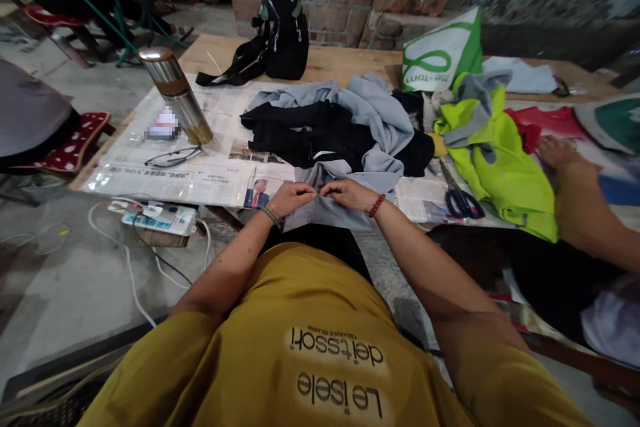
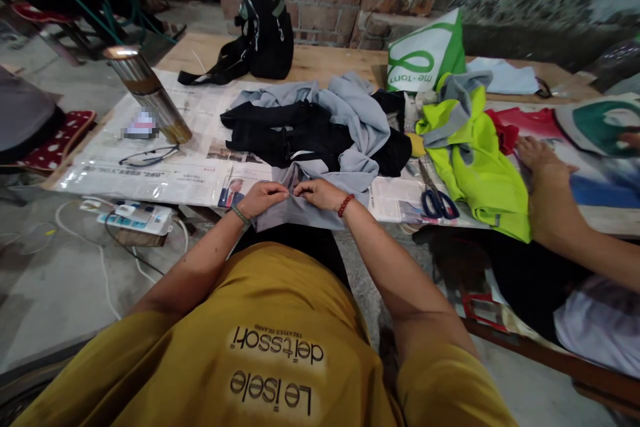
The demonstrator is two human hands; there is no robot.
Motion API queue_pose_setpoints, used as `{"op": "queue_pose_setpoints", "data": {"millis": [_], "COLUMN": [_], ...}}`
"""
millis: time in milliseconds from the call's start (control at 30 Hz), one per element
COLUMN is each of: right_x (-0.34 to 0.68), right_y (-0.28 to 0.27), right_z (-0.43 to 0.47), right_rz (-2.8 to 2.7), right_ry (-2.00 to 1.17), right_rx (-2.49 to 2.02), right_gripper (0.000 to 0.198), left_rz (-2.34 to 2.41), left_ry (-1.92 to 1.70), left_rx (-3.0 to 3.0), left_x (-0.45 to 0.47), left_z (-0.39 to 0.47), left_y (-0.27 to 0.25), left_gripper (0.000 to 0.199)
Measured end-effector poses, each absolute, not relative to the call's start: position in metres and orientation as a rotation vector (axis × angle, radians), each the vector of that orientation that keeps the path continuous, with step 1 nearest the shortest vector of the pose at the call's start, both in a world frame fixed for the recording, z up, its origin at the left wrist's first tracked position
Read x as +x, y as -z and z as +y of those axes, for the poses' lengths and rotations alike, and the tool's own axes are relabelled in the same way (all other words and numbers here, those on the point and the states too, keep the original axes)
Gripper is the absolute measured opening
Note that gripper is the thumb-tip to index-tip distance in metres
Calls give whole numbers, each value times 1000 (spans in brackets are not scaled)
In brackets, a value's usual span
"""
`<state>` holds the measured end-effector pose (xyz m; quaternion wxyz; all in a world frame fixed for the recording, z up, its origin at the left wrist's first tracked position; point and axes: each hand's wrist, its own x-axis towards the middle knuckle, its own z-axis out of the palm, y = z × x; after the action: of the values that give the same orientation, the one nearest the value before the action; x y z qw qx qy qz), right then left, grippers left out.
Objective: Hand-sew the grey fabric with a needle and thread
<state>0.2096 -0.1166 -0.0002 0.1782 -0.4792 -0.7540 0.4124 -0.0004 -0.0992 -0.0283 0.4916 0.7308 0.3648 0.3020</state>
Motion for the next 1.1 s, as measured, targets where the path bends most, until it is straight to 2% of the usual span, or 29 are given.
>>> {"op": "queue_pose_setpoints", "data": {"millis": [367,667,933,1100], "right_x": [208,203,199,196], "right_y": [3,5,-1,6], "right_z": [-115,-116,-119,-117], "right_rz": [-2077,-2094,-2098,-1748], "right_ry": [-1112,-1066,-1073,-1283], "right_rx": [-1306,-1272,-1248,-1260], "right_gripper": [25,35,19,14], "left_rz": [888,872,904,909], "left_ry": [-723,-734,-761,-761], "left_rx": [1784,1795,1784,1772], "left_x": [-1,-2,0,1], "left_z": [-100,-100,-99,-100], "left_y": [26,25,29,27], "left_gripper": [29,30,30,29]}}
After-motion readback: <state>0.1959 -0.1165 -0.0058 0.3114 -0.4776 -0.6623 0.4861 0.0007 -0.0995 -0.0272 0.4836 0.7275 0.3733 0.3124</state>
